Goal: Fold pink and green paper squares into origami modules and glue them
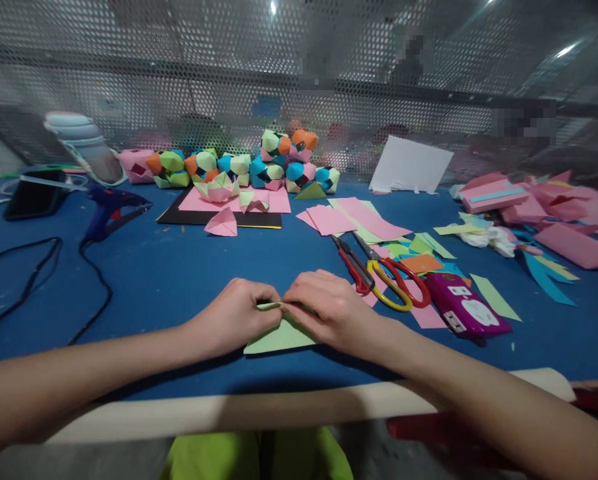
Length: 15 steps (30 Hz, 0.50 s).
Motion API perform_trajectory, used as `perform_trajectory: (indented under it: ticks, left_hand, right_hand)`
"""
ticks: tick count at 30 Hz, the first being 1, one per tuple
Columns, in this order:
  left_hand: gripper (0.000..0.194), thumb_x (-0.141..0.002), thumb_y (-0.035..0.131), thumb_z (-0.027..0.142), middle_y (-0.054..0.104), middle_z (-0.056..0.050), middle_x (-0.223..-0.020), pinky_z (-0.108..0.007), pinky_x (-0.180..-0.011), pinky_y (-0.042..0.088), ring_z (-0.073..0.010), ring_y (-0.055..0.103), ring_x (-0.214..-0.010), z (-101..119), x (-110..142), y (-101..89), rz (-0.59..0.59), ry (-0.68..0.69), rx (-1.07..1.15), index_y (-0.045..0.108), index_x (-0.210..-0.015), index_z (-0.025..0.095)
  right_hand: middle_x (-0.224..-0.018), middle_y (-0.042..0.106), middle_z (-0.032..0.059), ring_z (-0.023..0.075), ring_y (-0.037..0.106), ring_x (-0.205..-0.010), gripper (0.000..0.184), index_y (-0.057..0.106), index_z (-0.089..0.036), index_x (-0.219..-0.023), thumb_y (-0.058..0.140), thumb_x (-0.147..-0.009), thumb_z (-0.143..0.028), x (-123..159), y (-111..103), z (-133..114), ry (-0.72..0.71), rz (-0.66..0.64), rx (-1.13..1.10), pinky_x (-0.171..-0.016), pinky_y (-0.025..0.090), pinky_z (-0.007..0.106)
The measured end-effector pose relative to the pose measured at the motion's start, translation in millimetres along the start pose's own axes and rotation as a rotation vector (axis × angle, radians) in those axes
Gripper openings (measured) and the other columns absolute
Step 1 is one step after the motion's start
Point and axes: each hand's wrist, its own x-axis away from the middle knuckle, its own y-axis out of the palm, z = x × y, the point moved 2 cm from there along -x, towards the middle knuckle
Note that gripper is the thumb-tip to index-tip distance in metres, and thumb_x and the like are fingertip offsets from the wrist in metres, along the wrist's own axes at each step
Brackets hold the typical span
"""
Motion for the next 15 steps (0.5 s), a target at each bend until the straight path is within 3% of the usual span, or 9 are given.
perform_trajectory:
  ticks: [6, 11, 15]
  left_hand:
    - [0.022, -0.070, 0.048, 0.024, 0.050, 0.003, -0.053, -0.018, -0.050, 0.032, -0.0099, 0.040, -0.055, 1.9, 0.2, 0.2, 0.006, -0.004, 0.001, 0.067, -0.065, 0.014]
    - [0.025, -0.072, 0.051, 0.031, 0.052, 0.003, -0.055, -0.019, -0.049, 0.031, -0.0096, 0.040, -0.054, 0.4, -1.7, -3.6, 0.055, -0.065, 0.060, 0.067, -0.065, 0.013]
    - [0.025, -0.073, 0.051, 0.032, 0.053, 0.002, -0.055, -0.019, -0.048, 0.031, -0.0097, 0.041, -0.053, -2.2, -2.9, -4.0, 0.053, -0.097, 0.101, 0.066, -0.065, 0.013]
  right_hand:
    - [-0.072, 0.062, 0.0080, 0.0164, 0.053, -0.070, 0.024, 0.058, -0.013, -0.080, 0.038, -0.093, -0.017, -0.3, 1.8, -2.1, -0.062, 0.011, 0.073, -0.064, 0.033, 0.030]
    - [-0.080, 0.065, 0.0067, 0.0144, 0.056, -0.073, 0.016, 0.061, -0.014, -0.088, 0.050, -0.091, -0.025, 1.2, -3.6, 6.2, 0.099, 0.039, -0.049, -0.067, 0.036, 0.027]
    - [-0.074, 0.066, 0.0054, 0.0124, 0.057, -0.066, 0.017, 0.064, -0.013, -0.081, 0.050, -0.090, -0.018, 2.9, -6.4, 11.1, 0.164, 0.036, -0.098, -0.064, 0.038, 0.025]
